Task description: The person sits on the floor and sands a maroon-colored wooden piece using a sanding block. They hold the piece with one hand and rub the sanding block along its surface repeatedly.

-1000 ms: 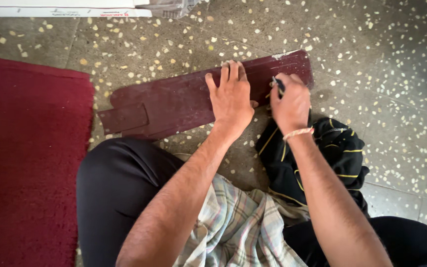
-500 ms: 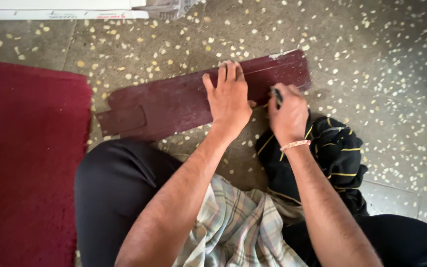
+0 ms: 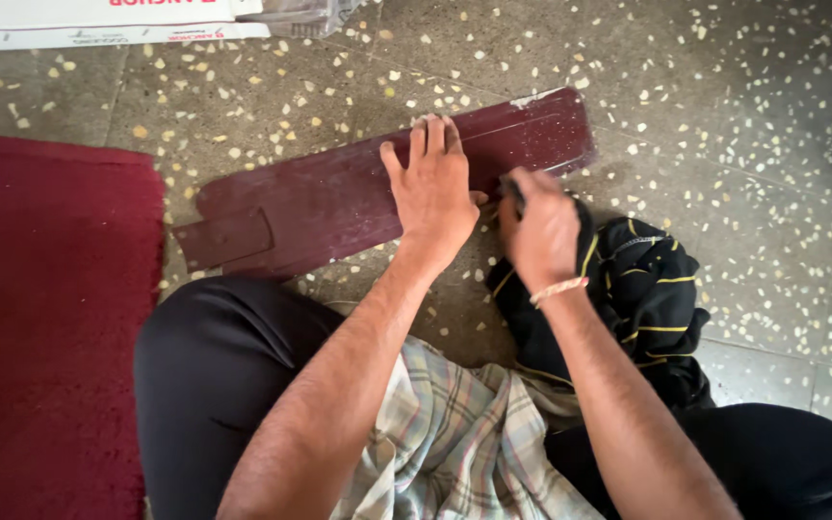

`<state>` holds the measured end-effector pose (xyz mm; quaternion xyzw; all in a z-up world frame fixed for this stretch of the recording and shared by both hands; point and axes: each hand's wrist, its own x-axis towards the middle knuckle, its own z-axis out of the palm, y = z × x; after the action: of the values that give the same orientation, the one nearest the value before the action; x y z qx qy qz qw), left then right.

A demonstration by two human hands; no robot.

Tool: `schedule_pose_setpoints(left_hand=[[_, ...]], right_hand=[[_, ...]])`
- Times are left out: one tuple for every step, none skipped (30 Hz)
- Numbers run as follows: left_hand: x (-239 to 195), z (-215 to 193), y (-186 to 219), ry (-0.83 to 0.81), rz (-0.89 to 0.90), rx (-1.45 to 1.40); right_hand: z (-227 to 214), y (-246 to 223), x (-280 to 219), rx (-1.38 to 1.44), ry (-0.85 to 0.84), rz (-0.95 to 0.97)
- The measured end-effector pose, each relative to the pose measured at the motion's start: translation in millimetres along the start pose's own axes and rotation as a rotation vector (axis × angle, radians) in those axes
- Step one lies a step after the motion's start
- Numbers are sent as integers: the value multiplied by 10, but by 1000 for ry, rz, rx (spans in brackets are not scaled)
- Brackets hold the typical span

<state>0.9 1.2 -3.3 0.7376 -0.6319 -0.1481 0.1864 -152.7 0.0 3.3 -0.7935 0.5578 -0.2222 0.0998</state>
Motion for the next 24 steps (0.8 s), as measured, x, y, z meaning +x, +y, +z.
schedule_pose_setpoints(left_hand=[[8, 0, 8, -7, -5, 1], [9, 7, 31, -15, -9, -2], [6, 15, 56, -24, -13, -5], [9, 7, 44, -16, -7, -1], [11, -3, 26, -8, -2, 2], [-4, -11, 6, -4, 1, 6], [-17, -17, -13, -9, -5, 13], [-2, -11, 5, -11, -4, 13], [9, -1, 31, -12, -3, 12], [10, 6, 35, -2, 3, 8], [11, 11, 33, 9, 8, 4], [-13, 14, 15, 15, 8, 4], [-32, 15, -4, 1, 2, 8], [-19, 11, -4, -10, 1, 11], [-3, 7, -3, -20, 0, 13], [3, 13, 13, -22, -1, 13], [7, 22, 33, -24, -2, 12], [9, 21, 28, -24, -5, 18], [7, 16, 20, -34, -4, 27], [10, 7, 11, -44, -3, 38], [13, -3, 4, -53, -1, 49], [20, -7, 10, -64, -5, 43], [26, -8, 19, -74, -9, 38], [23, -2, 39, -86, -14, 30]], right_hand=[[-5, -1, -2, 7, 12, 39], [-26, 6, -17, 10, 24, 79], [-47, 11, -32, 12, 36, 119], [-36, -11, -35, -1, 49, 99], [-25, -34, -35, -15, 62, 80], [-17, -60, -52, -28, 70, 63], [-10, -81, -63, 0, 53, 34], [-33, -65, -54, 18, 42, 5], [-60, -44, -53, 36, 31, -24], [-64, -29, -46, 34, 51, 35], [-62, -15, -43, 32, 71, 93], [-44, -15, -62, 34, 84, 153], [-21, -12, -76, 18, 71, 116], [-8, -2, -76, -1, 66, 80], [10, 10, -75, -20, 61, 43], [-5, 55, -67, -23, 56, 60], [-19, 95, -75, -25, 52, 77], [-5, 108, -80, -21, 48, 93], [1, 115, -87, -31, 33, 130], [13, 108, -95, -38, 19, 168], [19, 96, -98, -46, 4, 205], [0, 99, -100, -24, 22, 147], [-15, 96, -103, -2, 39, 88], [-42, 100, -111, 18, 55, 30]])
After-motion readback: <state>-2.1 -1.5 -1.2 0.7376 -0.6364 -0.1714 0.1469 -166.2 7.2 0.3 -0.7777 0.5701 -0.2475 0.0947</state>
